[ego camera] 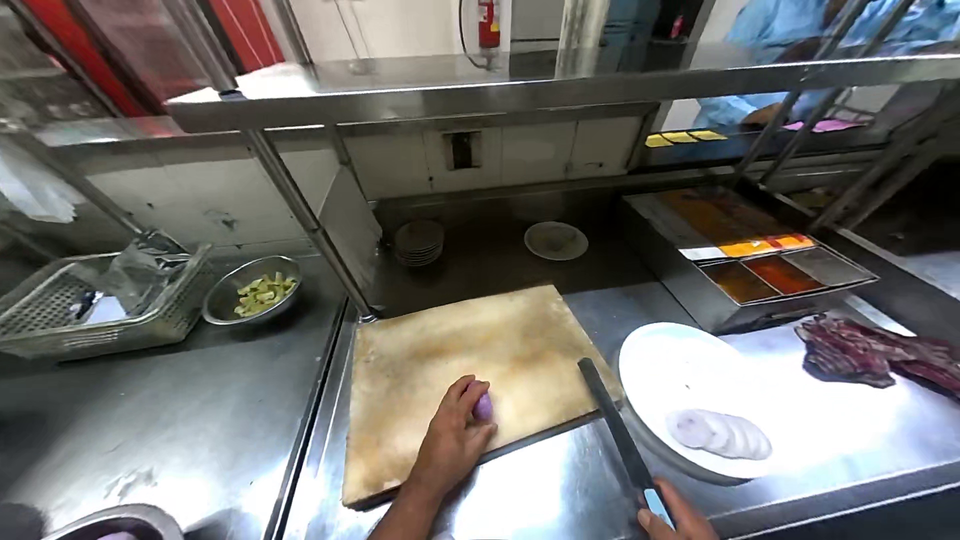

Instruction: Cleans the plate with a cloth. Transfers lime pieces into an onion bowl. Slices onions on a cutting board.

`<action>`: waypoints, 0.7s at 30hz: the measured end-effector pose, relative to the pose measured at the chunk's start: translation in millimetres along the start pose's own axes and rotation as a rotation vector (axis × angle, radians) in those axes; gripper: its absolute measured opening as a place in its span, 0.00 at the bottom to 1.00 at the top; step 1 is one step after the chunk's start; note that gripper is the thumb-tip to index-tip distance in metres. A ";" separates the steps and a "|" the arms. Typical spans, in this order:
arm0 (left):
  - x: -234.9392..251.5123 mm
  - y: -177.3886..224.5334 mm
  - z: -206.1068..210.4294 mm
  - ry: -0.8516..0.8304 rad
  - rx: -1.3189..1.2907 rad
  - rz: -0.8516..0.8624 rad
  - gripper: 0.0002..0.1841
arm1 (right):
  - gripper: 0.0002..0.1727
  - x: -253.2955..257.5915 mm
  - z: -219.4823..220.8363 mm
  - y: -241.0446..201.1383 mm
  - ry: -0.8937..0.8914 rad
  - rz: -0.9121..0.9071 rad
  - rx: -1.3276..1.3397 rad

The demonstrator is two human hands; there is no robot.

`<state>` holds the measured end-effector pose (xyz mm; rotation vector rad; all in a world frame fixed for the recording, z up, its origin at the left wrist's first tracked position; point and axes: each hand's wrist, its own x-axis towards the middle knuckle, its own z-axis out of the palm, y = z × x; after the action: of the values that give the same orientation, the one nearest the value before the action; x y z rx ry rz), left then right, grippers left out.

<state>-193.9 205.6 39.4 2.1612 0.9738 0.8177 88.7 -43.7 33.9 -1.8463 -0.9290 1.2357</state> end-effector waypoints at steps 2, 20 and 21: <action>-2.6 -6.3 0.5 0.034 -0.012 0.050 0.27 | 0.23 -0.5 5.2 -2.2 -0.014 0.009 -0.019; -0.3 -11.3 5.0 0.112 -0.041 0.060 0.23 | 0.25 27.4 66.0 -95.9 -0.288 -0.073 -0.506; 0.0 -11.1 5.4 0.115 -0.036 0.062 0.23 | 0.25 25.9 65.3 -97.7 -0.287 -0.071 -0.519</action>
<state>-194.5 210.0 27.9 2.1423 0.9453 0.9908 17.6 36.9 88.1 -2.0250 -1.5800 1.3237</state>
